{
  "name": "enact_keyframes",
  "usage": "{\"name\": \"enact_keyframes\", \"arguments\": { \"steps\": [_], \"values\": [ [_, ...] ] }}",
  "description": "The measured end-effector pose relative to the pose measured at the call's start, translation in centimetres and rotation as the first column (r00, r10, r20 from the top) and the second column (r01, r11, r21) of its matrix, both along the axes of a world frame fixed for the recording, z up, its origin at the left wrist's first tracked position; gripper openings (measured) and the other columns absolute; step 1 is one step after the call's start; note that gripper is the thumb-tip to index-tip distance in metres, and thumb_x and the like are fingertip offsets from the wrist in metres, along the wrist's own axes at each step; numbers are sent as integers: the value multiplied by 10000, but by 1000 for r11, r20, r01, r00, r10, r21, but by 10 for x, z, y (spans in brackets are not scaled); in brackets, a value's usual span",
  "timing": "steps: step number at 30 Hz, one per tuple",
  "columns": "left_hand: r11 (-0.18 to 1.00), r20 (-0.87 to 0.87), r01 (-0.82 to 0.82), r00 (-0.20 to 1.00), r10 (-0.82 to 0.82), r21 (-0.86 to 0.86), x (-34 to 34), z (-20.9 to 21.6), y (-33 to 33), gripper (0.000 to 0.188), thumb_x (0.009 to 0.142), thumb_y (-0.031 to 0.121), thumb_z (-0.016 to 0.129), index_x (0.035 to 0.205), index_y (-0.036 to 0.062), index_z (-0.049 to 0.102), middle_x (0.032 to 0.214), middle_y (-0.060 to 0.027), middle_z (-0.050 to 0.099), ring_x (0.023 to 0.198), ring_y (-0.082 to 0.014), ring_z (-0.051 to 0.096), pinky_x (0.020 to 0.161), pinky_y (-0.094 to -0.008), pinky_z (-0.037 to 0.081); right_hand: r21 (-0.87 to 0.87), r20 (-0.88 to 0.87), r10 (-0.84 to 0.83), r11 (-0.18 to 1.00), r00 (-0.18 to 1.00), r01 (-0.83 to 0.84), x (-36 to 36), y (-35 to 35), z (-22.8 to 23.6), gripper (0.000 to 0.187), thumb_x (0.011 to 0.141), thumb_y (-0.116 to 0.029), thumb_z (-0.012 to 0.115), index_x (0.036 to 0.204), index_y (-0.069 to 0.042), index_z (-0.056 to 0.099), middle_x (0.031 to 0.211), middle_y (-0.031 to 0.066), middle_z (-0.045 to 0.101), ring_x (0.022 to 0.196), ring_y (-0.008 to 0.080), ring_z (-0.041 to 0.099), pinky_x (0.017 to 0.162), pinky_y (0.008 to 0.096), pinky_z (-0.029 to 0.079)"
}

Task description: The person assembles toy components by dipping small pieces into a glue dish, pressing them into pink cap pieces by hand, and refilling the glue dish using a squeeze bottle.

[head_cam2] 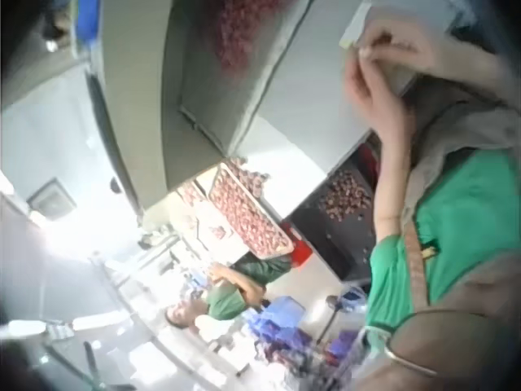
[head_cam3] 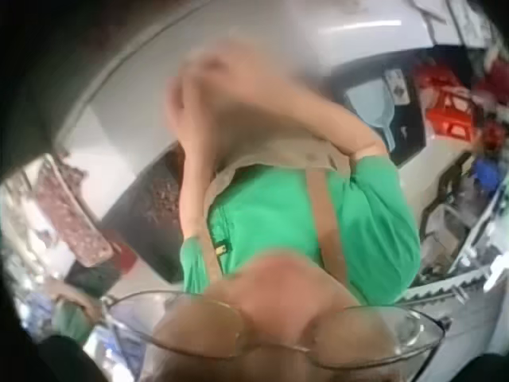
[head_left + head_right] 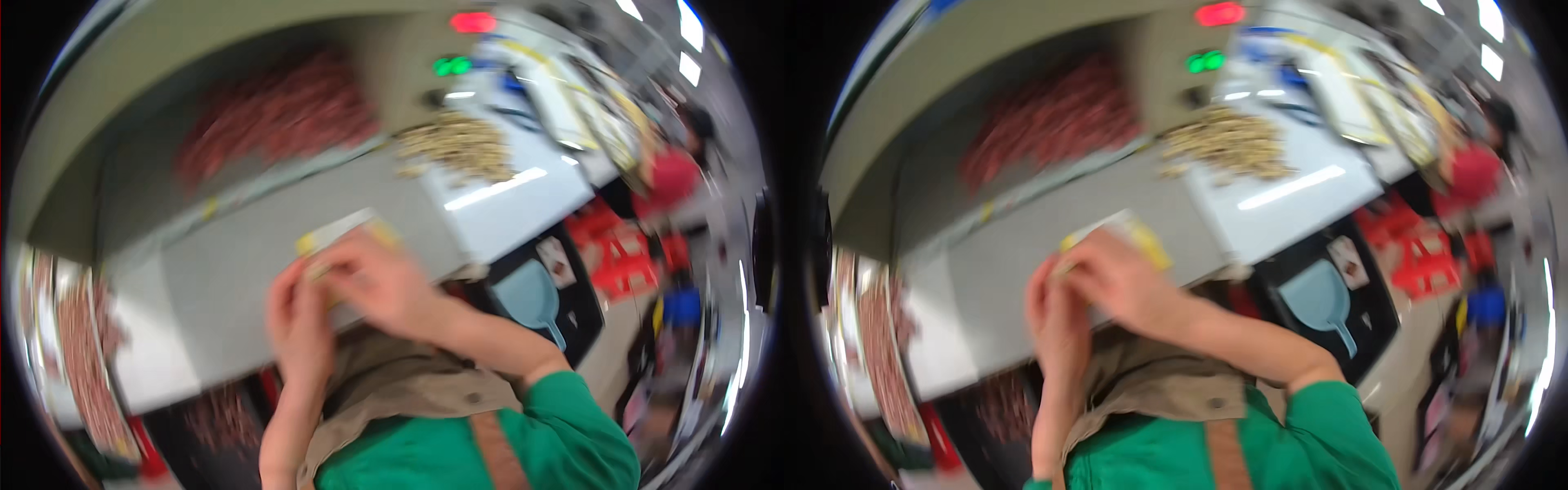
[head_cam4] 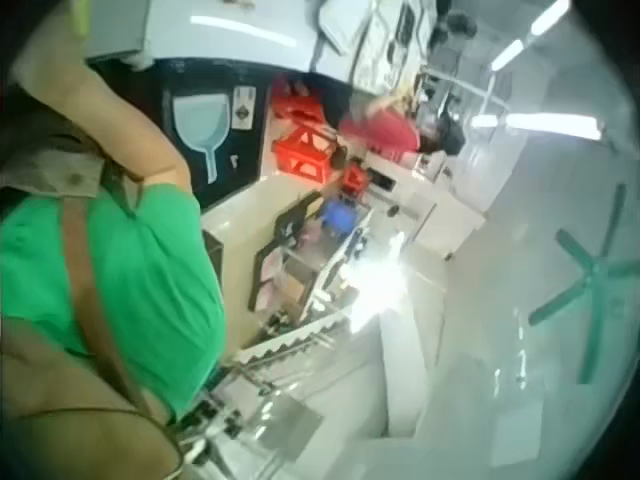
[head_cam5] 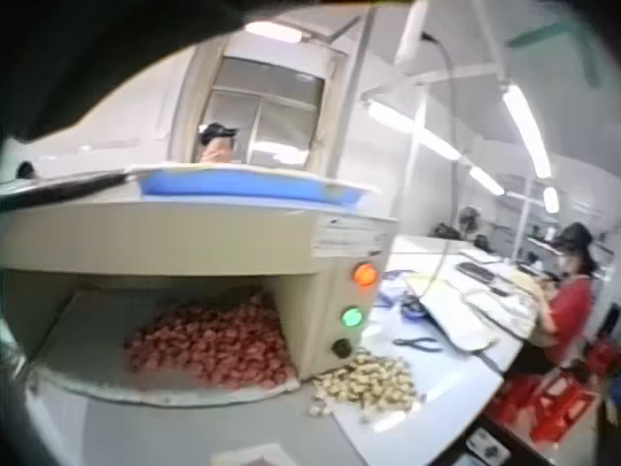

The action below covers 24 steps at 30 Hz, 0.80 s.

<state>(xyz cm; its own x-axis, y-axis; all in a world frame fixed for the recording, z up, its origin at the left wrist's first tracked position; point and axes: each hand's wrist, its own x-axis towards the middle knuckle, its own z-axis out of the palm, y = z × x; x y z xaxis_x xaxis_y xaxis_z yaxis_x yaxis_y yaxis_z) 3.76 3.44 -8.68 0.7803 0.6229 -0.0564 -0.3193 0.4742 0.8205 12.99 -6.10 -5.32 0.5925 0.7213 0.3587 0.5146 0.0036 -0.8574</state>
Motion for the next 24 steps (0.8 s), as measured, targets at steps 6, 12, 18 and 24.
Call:
{"name": "enact_keyframes", "arguments": {
  "steps": [6,12,18,24],
  "values": [
    [986,78,-33,997,21,164,-3,2,-26,342,984,174,457,1259,-26,419,1186,-150,519,1075,-205,534,915,-308,449,170,228,1,984,974,-41,1,-26,5,124,876,-131,590,952,-37,562,907,99,549,848,260,551,755,351,442],
    [913,-9,-39,999,47,407,-6,21,-58,348,994,197,437,1266,-19,424,1205,-143,512,1099,-193,523,956,-303,421,206,-78,34,978,996,-17,-8,-69,25,142,858,-132,595,887,-14,520,868,108,533,825,276,534,732,356,431],
    [928,68,201,970,-233,314,-5,28,-64,331,987,195,451,1250,-7,440,1206,-107,517,1092,-161,519,934,-276,415,293,132,24,954,991,-62,-5,-92,28,141,868,-144,592,899,-34,510,894,94,495,832,271,516,730,356,432],
    [911,156,374,903,-401,175,-2,47,-91,387,982,202,462,1304,-3,398,1229,-101,498,1131,-167,497,975,-293,387,348,54,13,937,998,-31,-5,-129,41,173,874,-179,602,949,-30,555,915,90,526,922,248,518,772,328,445]
  ]
}}
